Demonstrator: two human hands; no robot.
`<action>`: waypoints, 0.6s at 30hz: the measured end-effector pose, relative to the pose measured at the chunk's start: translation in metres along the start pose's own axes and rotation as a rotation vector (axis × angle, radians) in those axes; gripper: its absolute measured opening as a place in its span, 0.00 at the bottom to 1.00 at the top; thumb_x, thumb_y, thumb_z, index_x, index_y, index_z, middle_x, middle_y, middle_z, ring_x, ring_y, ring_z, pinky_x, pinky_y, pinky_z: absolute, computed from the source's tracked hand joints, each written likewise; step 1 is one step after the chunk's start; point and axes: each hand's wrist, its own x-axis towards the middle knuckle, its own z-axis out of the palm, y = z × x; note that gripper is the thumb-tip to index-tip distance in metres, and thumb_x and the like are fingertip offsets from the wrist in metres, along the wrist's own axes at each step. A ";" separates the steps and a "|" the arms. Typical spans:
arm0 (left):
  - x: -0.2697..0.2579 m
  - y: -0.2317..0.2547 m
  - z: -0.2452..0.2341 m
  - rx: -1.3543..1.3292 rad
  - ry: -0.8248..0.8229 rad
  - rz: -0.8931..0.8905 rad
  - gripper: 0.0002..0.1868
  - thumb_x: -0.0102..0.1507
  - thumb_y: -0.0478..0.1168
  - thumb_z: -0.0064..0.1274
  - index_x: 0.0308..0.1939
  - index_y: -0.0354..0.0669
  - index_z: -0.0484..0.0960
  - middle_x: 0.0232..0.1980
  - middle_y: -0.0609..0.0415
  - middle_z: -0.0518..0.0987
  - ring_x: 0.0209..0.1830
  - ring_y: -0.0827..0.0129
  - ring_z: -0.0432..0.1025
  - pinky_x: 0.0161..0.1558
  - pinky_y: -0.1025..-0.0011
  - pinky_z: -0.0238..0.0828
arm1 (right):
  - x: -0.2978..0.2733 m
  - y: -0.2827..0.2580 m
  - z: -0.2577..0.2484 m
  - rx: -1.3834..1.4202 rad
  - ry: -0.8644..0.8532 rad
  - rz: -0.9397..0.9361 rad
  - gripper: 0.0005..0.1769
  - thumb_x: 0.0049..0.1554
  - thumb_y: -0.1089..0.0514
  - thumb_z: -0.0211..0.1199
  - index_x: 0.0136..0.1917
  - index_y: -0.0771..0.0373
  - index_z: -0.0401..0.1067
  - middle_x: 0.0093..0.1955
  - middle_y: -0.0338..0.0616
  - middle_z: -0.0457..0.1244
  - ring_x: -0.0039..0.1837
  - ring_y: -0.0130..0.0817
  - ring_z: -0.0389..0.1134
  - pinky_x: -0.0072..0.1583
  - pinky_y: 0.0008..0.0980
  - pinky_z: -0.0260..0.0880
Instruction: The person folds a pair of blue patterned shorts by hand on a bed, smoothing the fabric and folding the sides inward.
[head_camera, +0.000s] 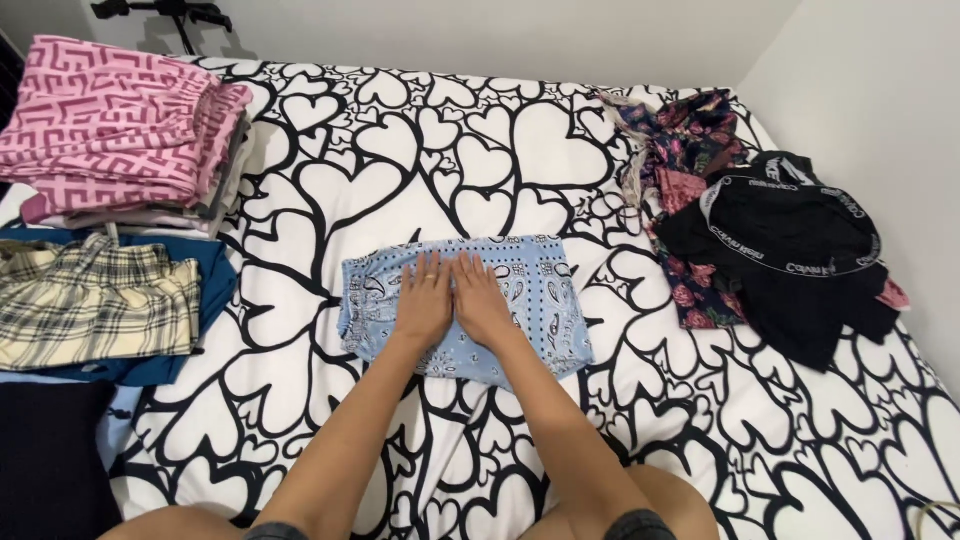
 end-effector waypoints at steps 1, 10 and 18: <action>-0.001 -0.007 -0.018 0.004 -0.001 -0.001 0.34 0.72 0.51 0.41 0.79 0.39 0.63 0.82 0.43 0.59 0.85 0.48 0.51 0.81 0.46 0.37 | 0.000 -0.003 -0.014 0.003 0.001 -0.002 0.34 0.66 0.52 0.44 0.82 0.67 0.51 0.86 0.58 0.44 0.85 0.56 0.40 0.80 0.53 0.36; -0.001 -0.045 -0.096 -0.259 -0.152 -0.278 0.51 0.63 0.76 0.39 0.78 0.44 0.58 0.80 0.34 0.54 0.83 0.45 0.43 0.78 0.45 0.29 | 0.002 0.069 -0.072 -0.057 -0.061 0.397 0.43 0.63 0.31 0.48 0.82 0.55 0.47 0.85 0.49 0.39 0.84 0.53 0.35 0.78 0.54 0.32; -0.010 -0.031 -0.032 0.051 -0.119 -0.269 0.47 0.67 0.71 0.32 0.78 0.42 0.58 0.81 0.36 0.54 0.82 0.46 0.44 0.76 0.37 0.25 | 0.011 -0.008 -0.006 -0.166 0.095 0.032 0.43 0.61 0.42 0.56 0.81 0.68 0.52 0.84 0.56 0.46 0.84 0.53 0.43 0.79 0.55 0.37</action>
